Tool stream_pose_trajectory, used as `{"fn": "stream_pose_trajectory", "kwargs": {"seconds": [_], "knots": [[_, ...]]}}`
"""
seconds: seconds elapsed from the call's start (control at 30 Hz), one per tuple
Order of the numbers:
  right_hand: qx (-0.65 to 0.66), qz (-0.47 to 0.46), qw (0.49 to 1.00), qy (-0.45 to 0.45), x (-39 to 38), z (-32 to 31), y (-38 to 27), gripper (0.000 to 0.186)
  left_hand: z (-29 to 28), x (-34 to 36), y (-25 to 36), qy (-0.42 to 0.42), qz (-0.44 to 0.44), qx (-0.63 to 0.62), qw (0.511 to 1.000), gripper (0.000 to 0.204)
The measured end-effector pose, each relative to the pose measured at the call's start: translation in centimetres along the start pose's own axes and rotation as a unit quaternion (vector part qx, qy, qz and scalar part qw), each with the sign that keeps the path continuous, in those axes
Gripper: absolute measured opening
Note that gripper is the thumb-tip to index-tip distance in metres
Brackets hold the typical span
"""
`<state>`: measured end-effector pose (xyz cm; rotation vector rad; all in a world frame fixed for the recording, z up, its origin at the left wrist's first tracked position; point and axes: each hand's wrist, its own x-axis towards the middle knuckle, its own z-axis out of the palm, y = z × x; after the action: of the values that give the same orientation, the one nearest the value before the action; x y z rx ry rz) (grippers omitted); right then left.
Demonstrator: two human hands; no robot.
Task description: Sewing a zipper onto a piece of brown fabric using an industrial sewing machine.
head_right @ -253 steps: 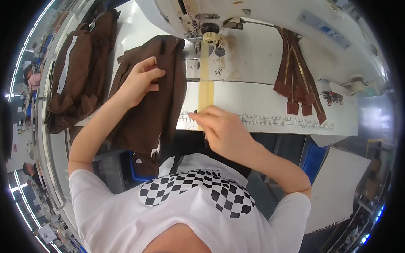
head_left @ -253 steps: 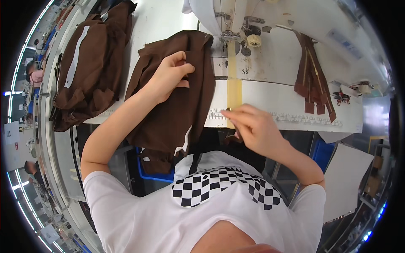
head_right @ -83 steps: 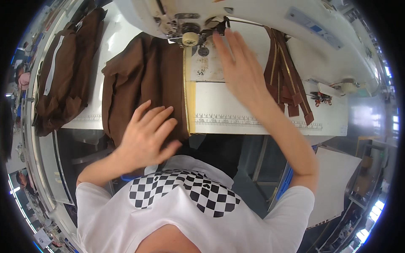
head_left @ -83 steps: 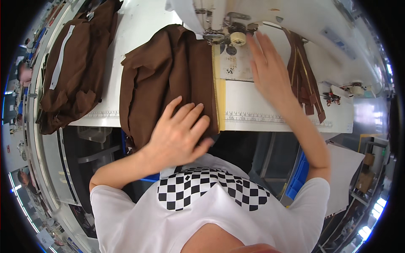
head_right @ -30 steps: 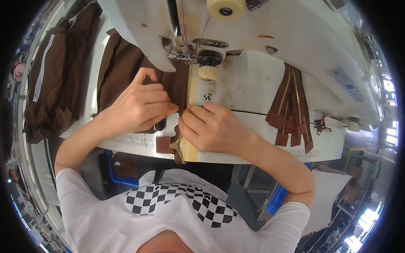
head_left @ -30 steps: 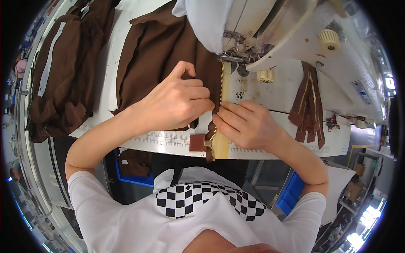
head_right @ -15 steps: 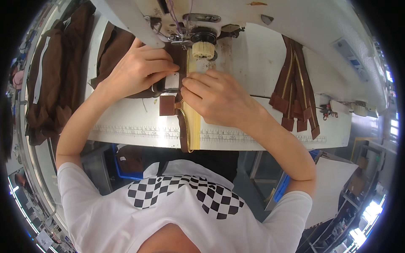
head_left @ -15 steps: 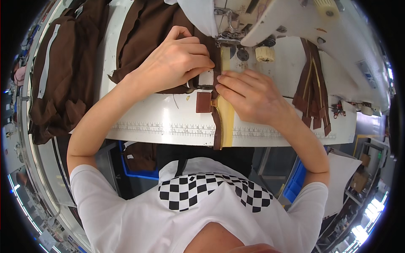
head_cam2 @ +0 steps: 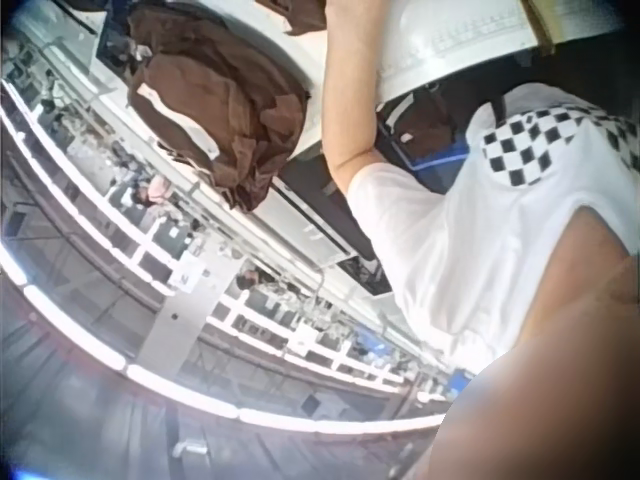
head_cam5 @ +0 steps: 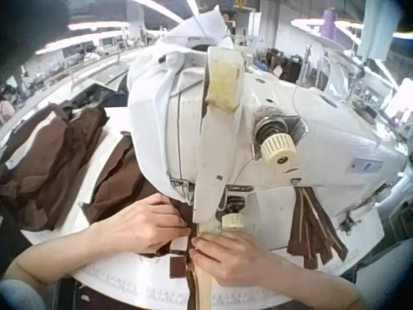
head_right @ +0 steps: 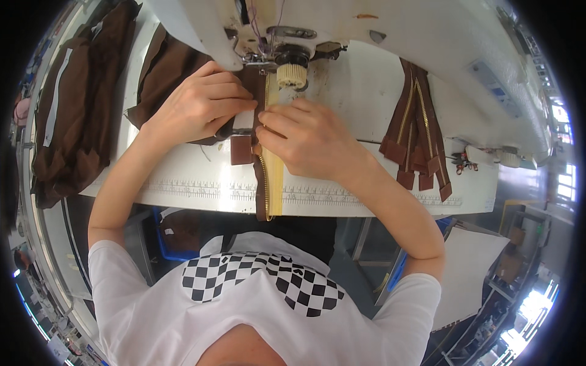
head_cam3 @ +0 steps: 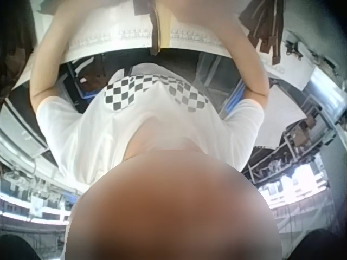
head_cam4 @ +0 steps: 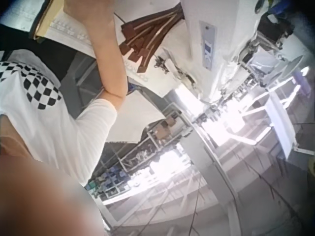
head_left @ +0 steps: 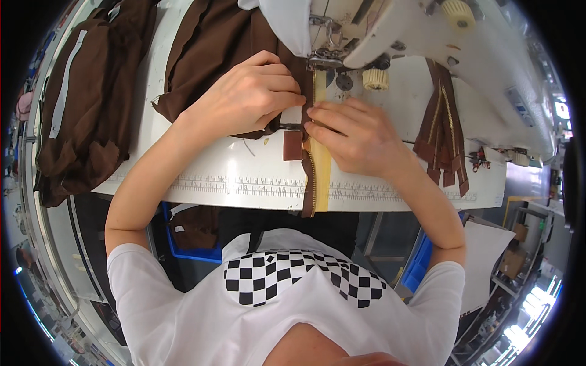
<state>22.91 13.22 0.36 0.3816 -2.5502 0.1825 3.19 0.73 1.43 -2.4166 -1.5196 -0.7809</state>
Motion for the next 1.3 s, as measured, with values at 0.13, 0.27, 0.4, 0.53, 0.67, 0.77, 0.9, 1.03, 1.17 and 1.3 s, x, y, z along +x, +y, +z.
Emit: {"fn": "stream_pose_trajectory", "kwargs": {"seconds": [0.13, 0.27, 0.4, 0.53, 0.67, 0.77, 0.9, 1.03, 1.17, 1.3], "knots": [[-0.028, 0.026, 0.999, -0.011, 0.4, 0.0, 0.5, 0.019, -0.5, 0.4, -1.3, -0.014, -0.007, -0.002, 1.000, 0.028], [-0.030, 0.079, 0.996, -0.003, 0.7, 0.2, 1.0, 0.021, -0.3, 0.5, -2.5, -0.012, -0.019, -0.014, 1.000, 0.030], [0.026, 0.243, 0.970, -0.001, -0.1, -0.3, 0.4, 0.022, -0.8, 0.6, -2.4, -0.025, -0.067, -0.016, 0.997, 0.027], [0.294, 0.355, 0.886, 0.055, -0.3, -0.3, 1.7, 0.021, -0.7, 0.5, -2.5, -0.032, -0.078, -0.012, 0.996, 0.022], [0.471, 0.319, 0.821, 0.059, -1.1, -1.0, 1.6, 0.021, -1.6, -1.2, -4.3, -0.021, -0.100, 0.088, 0.991, 0.026], [0.179, 0.155, 0.972, -0.003, -0.9, -0.3, -1.3, 0.021, -2.3, -1.0, -1.7, 0.007, -0.081, 0.025, 0.996, 0.022], [0.067, 0.060, 0.994, -0.058, -0.9, 0.2, -1.3, 0.032, -1.1, -1.6, -1.0, -0.001, 0.008, 0.000, 1.000, 0.018], [0.075, 0.067, 0.993, -0.054, -0.9, 0.8, 0.3, 0.035, -0.9, -0.5, -3.2, 0.004, 0.064, 0.102, 0.993, 0.022], [0.062, 0.100, 0.992, -0.040, -0.6, 0.9, 1.2, 0.036, 1.1, -0.7, -3.8, 0.032, -0.041, 0.139, 0.989, 0.034], [0.051, 0.139, 0.988, -0.036, -0.2, 0.8, 1.1, 0.039, 1.2, -1.0, -3.3, 0.000, -0.116, 0.142, 0.983, 0.045]]}}
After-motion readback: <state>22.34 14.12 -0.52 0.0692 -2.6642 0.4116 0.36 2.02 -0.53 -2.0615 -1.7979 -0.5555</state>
